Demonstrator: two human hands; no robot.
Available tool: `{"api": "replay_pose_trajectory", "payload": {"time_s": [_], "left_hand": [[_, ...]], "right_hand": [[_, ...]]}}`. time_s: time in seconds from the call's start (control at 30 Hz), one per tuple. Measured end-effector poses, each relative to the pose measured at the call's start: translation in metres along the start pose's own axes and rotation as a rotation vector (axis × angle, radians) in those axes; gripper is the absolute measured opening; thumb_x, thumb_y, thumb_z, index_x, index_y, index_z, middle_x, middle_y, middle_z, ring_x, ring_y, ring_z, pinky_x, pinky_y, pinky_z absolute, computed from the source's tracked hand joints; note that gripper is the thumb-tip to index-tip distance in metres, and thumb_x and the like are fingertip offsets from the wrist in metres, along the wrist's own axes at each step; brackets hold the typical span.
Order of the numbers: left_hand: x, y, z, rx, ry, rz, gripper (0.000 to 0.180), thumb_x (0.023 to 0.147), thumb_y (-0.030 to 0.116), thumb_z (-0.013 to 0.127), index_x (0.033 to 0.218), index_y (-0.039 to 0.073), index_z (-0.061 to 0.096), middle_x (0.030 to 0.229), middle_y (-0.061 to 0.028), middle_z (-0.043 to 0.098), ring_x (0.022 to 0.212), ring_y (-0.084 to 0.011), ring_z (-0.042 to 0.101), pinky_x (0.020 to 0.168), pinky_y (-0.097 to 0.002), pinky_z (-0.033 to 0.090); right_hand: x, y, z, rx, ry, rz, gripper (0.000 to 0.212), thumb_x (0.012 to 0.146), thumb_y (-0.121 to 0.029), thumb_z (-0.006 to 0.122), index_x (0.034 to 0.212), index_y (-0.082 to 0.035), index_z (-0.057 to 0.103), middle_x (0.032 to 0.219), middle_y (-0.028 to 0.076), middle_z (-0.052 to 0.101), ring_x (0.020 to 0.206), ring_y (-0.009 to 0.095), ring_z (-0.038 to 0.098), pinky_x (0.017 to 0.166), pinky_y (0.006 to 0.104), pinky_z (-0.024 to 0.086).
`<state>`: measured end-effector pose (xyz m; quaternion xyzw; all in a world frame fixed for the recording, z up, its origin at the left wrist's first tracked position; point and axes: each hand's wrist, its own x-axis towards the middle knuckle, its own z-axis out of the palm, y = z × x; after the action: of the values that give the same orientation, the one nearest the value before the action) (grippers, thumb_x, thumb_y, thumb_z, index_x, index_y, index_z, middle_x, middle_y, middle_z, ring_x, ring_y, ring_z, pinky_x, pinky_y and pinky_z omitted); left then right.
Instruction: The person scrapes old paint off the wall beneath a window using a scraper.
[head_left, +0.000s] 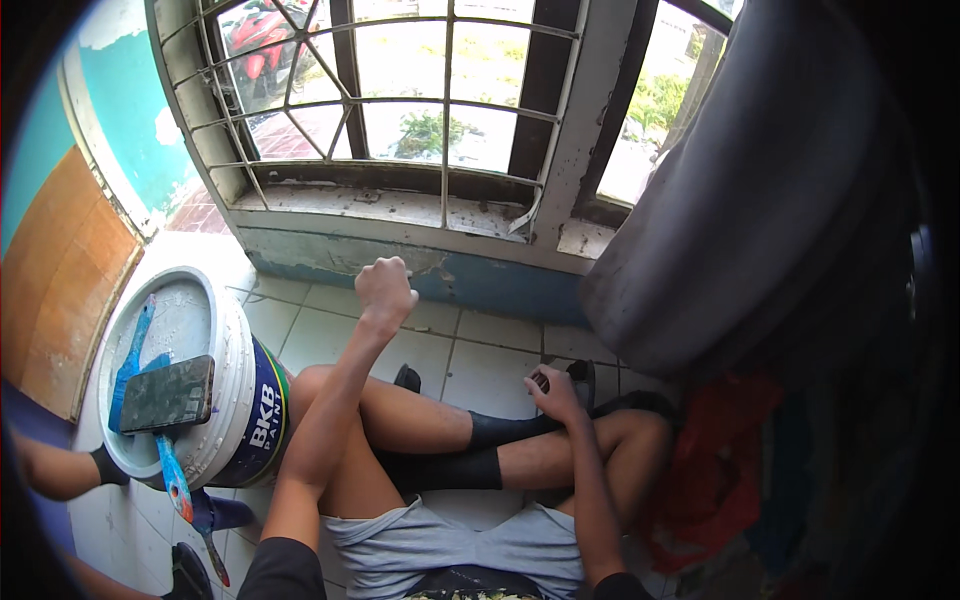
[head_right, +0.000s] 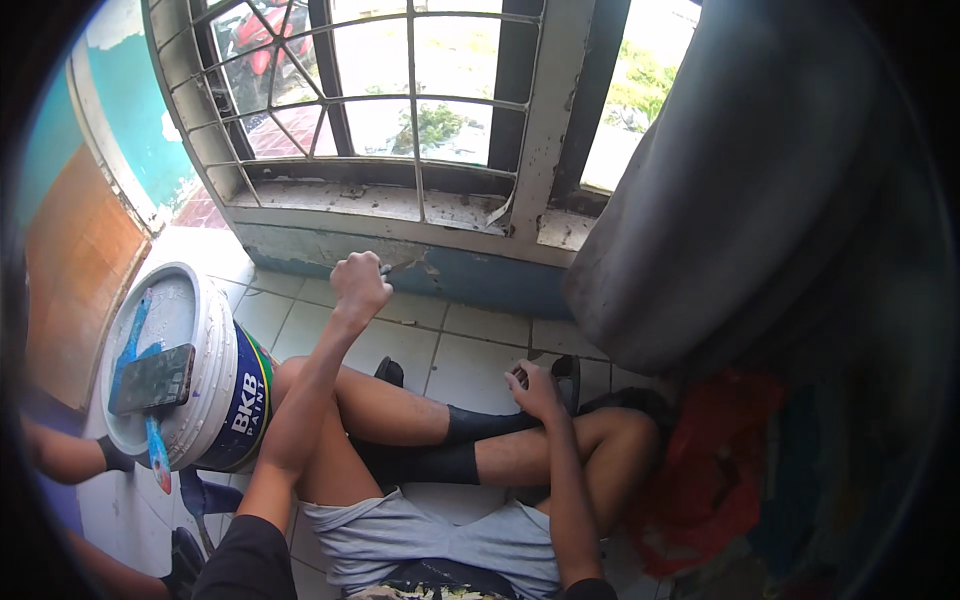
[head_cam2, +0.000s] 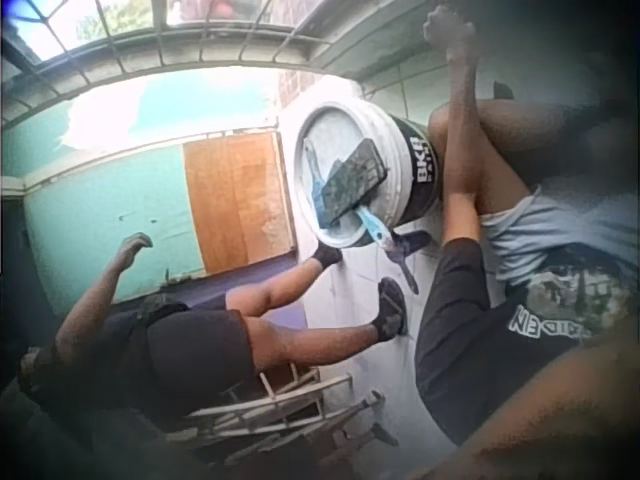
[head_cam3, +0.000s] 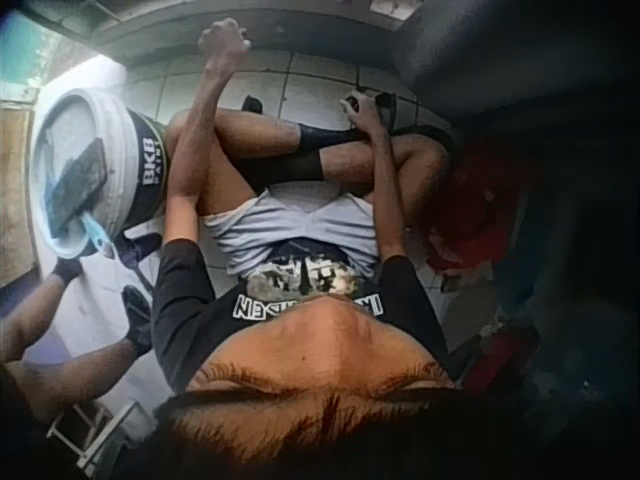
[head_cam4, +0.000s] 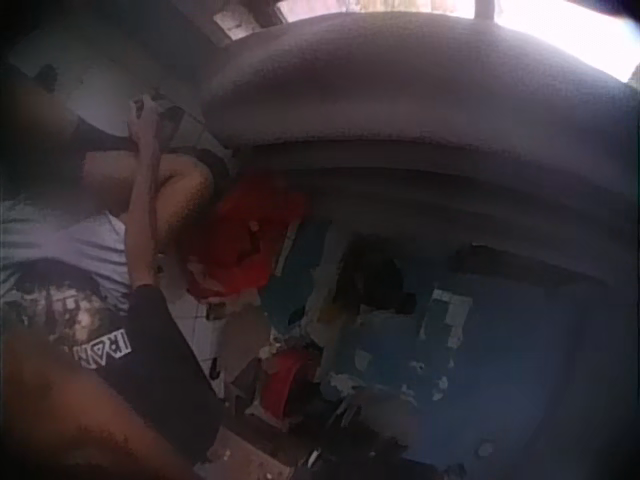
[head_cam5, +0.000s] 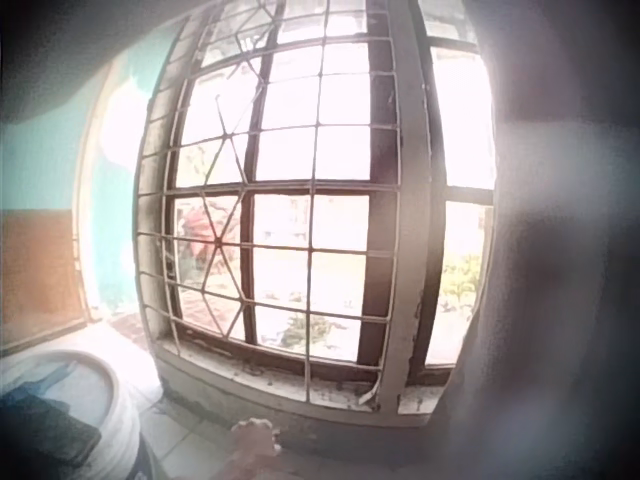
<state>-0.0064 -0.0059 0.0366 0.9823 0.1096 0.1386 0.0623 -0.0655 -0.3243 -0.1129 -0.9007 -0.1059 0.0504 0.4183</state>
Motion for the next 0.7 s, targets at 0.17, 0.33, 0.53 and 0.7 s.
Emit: {"api": "replay_pose_trajectory", "payload": {"time_s": [0.17,0.33,0.53,0.7], "left_hand": [[0.006,0.011,-0.020,-0.001,-0.024,-0.020,0.012,0.070,0.014,0.077,0.081,0.009,0.075,0.088,-0.0156,0.074,0.086,-0.0317,0.073,0.077,-0.0377,0.060],[0.015,-0.007,0.063,0.059,-0.052,0.056,0.015,0.068,0.013,0.074,0.080,0.005,0.074,0.086,-0.0180,0.072,0.084,-0.0360,0.072,0.076,-0.0421,0.059],[-0.002,0.026,-0.022,-0.017,0.015,0.023,0.011,0.070,0.015,0.075,0.080,0.009,0.075,0.085,-0.0162,0.073,0.085,-0.0331,0.073,0.075,-0.0400,0.059],[0.002,0.011,-0.001,0.041,0.009,0.024,0.014,0.070,0.015,0.075,0.081,0.007,0.075,0.085,-0.0171,0.073,0.085,-0.0338,0.073,0.075,-0.0415,0.059]], "right_hand": [[-0.010,0.018,0.000,0.023,0.056,-0.003,0.018,0.091,-0.017,0.068,0.090,0.000,0.066,0.075,0.010,0.071,0.068,0.016,0.068,0.066,0.0321,0.053],[0.010,0.006,0.011,-0.079,0.061,-0.085,0.017,0.089,-0.017,0.069,0.088,0.000,0.066,0.075,0.012,0.070,0.068,0.019,0.069,0.065,0.0338,0.053],[-0.010,0.013,-0.002,-0.009,0.069,0.020,0.018,0.088,-0.018,0.069,0.090,-0.001,0.067,0.076,0.012,0.070,0.070,0.021,0.069,0.068,0.0349,0.053],[0.003,0.000,0.002,-0.001,0.020,0.002,0.019,0.087,-0.021,0.070,0.090,-0.002,0.067,0.079,0.015,0.071,0.076,0.030,0.070,0.070,0.0385,0.053]]}}
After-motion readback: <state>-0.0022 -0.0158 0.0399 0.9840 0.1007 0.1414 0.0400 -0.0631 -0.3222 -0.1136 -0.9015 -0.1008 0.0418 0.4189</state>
